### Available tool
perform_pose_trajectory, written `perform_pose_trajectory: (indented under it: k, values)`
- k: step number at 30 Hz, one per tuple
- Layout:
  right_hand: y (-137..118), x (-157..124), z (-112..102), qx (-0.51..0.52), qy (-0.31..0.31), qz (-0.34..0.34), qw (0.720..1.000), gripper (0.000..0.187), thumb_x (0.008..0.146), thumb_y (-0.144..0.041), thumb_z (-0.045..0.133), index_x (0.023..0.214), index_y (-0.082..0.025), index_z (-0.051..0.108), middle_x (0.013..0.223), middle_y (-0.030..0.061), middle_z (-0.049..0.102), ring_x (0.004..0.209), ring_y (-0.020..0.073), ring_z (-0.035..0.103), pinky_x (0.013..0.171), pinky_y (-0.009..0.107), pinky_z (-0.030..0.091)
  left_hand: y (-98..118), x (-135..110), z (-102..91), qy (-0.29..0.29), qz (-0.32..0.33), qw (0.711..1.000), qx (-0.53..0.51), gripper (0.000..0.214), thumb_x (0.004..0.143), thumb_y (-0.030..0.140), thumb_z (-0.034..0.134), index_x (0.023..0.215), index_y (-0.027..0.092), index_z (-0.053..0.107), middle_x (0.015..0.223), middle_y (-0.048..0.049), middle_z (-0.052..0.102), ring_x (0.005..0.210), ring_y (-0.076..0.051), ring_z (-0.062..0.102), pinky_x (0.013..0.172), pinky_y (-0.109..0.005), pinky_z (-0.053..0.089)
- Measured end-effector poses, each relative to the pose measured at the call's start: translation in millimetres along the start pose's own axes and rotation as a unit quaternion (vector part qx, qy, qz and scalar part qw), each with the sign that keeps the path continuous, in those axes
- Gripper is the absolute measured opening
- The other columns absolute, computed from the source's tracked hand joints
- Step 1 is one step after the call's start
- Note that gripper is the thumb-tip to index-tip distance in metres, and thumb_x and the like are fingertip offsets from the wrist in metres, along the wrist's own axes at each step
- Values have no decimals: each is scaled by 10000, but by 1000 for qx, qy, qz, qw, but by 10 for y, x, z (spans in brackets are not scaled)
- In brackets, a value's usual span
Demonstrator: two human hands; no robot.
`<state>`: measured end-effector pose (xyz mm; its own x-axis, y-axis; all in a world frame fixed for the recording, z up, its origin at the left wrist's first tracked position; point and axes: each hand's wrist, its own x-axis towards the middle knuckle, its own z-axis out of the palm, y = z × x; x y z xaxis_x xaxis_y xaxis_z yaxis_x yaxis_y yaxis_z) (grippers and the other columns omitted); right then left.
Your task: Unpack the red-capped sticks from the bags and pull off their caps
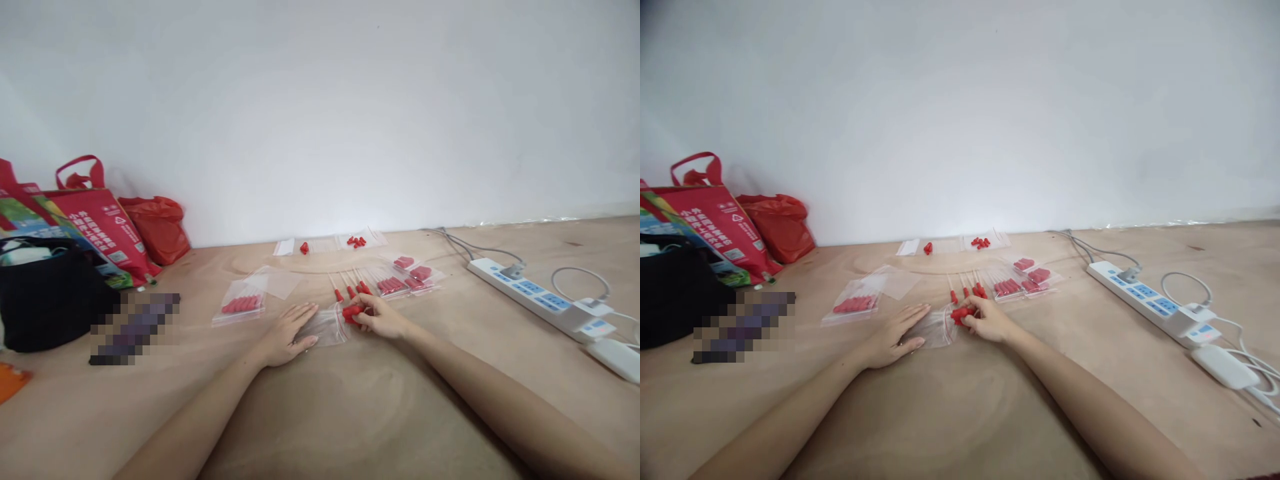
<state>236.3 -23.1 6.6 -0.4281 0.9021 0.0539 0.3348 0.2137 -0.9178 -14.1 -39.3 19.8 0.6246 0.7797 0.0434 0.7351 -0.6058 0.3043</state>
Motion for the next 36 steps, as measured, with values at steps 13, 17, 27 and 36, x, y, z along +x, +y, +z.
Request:
perform_pose_trajectory:
  k: [13,17,27,36]
  values:
    - [-28,-75,-32,-279,57,-160,945,350,650,-335,674,953,-187,583,877,54,565,818,177,535,725,316,417,-2,-13,7,43,0,999,-31,570,808,389,453,1325,225,279,1360,-61,357,1259,-227,295,1043,-433,237]
    - [-38,-90,-76,-261,61,-143,953,237,658,-284,652,858,-172,593,766,13,558,674,128,522,626,255,405,-3,-10,11,38,-7,999,-29,556,809,387,448,1313,206,302,1355,-71,365,1258,-226,297,1043,-428,237]
    - [166,-29,-168,-11,125,-50,991,266,675,-342,624,863,-153,633,773,49,648,664,146,585,634,289,466,-16,-12,9,33,-9,999,-19,536,817,378,438,1308,211,305,1352,-66,370,1256,-219,300,1040,-421,244]
    - [132,-92,-687,102,301,-63,946,338,584,-401,696,812,-169,602,740,36,649,652,160,607,596,287,493,22,-9,-9,36,-19,999,-23,514,809,360,446,1292,223,338,1339,-48,391,1244,-213,319,1033,-393,265]
